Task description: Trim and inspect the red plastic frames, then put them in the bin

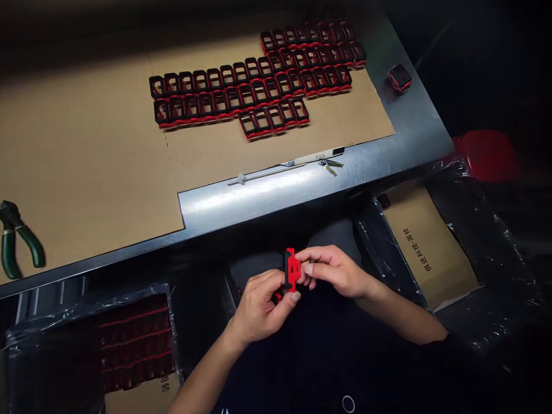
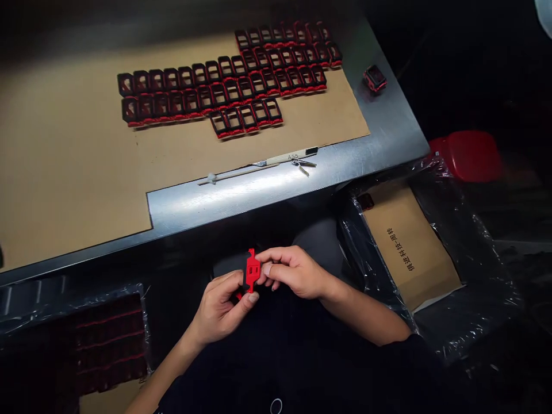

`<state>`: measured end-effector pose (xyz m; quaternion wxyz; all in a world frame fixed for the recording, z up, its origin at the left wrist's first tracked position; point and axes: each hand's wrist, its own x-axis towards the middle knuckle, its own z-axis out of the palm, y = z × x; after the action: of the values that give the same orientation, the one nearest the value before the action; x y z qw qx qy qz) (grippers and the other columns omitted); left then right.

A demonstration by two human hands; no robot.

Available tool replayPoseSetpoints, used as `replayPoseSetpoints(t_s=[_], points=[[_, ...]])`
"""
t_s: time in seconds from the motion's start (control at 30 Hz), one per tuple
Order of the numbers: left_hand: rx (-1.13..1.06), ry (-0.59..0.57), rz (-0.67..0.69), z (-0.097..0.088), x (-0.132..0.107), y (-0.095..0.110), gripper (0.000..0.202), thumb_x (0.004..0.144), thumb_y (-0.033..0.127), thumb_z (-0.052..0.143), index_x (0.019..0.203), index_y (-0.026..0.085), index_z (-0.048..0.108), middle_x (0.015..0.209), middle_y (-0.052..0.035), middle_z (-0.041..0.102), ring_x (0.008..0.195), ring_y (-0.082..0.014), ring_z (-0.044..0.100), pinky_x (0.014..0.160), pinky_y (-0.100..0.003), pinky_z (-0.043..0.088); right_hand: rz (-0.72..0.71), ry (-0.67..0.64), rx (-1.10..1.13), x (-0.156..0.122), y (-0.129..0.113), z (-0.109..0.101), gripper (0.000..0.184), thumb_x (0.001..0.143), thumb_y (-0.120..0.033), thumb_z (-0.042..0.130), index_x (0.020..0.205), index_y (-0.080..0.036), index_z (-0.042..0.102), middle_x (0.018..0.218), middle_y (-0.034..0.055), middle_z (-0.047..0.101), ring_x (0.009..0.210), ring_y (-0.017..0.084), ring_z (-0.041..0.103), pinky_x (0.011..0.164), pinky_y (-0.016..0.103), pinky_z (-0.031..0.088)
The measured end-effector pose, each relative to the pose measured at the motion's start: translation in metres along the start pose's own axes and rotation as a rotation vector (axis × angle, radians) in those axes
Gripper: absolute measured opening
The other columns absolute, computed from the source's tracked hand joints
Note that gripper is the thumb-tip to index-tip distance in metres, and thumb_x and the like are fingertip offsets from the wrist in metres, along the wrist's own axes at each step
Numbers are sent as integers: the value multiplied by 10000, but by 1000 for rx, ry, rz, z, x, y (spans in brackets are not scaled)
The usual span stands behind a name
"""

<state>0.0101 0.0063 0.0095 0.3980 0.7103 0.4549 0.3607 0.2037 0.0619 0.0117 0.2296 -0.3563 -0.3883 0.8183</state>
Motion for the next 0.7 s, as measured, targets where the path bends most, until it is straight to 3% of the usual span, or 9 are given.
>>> replayPoseSetpoints(t_s=[0.37, 0.43, 0.47, 0.57, 0.63, 0.7], points=[[1, -59, -59, -1, -2, -2, 55, 875, 213, 639, 836, 175, 632, 642, 4, 610, 557, -122, 553, 558, -239, 442, -4, 27, -43, 0, 1, 8, 239, 769, -290, 795, 942, -149, 712, 770, -15, 644, 669, 83, 582, 649, 218, 480], [-31, -46, -69, -1, -6, -4, 41, 846, 181, 660, 887, 184, 658, 635, 22, 596, 557, -114, 545, 569, -236, 439, 30, 39, 4, 1, 1, 8, 216, 768, -303, 799, 877, -146, 699, 730, -17, 645, 638, 82, 585, 637, 221, 491], [-68, -25, -92, -1, -9, -6, 141, 835, 164, 665, 972, 194, 673, 640, 30, 597, 562, -111, 546, 583, -236, 444, 44, 55, 35, 2, 1, 7, 224, 759, -317, 805, 847, -148, 688, 707, -17, 649, 615, 84, 585, 617, 221, 494], [-344, 147, -300, 3, -20, -15, 428, 846, 198, 658, 1268, 229, 600, 627, 59, 573, 547, -104, 529, 604, -240, 447, 63, 150, 100, 4, 0, 3, 272, 729, -359, 825, 790, -155, 655, 665, -8, 671, 559, 90, 584, 547, 211, 480], [-635, 277, -547, 8, -23, -20, 420, 865, 285, 646, 1273, 201, 588, 573, 69, 526, 524, -103, 500, 578, -234, 424, 57, 198, 94, 4, -1, 1, 283, 716, -363, 836, 768, -155, 652, 659, 0, 681, 560, 92, 587, 541, 207, 474], [-886, 313, -777, 13, -20, -22, 374, 840, 347, 670, 1156, 151, 625, 524, 64, 504, 530, -110, 511, 576, -232, 425, 58, 191, 58, 4, -1, 0, 278, 709, -353, 849, 771, -148, 671, 660, -2, 682, 572, 88, 585, 564, 210, 478]])
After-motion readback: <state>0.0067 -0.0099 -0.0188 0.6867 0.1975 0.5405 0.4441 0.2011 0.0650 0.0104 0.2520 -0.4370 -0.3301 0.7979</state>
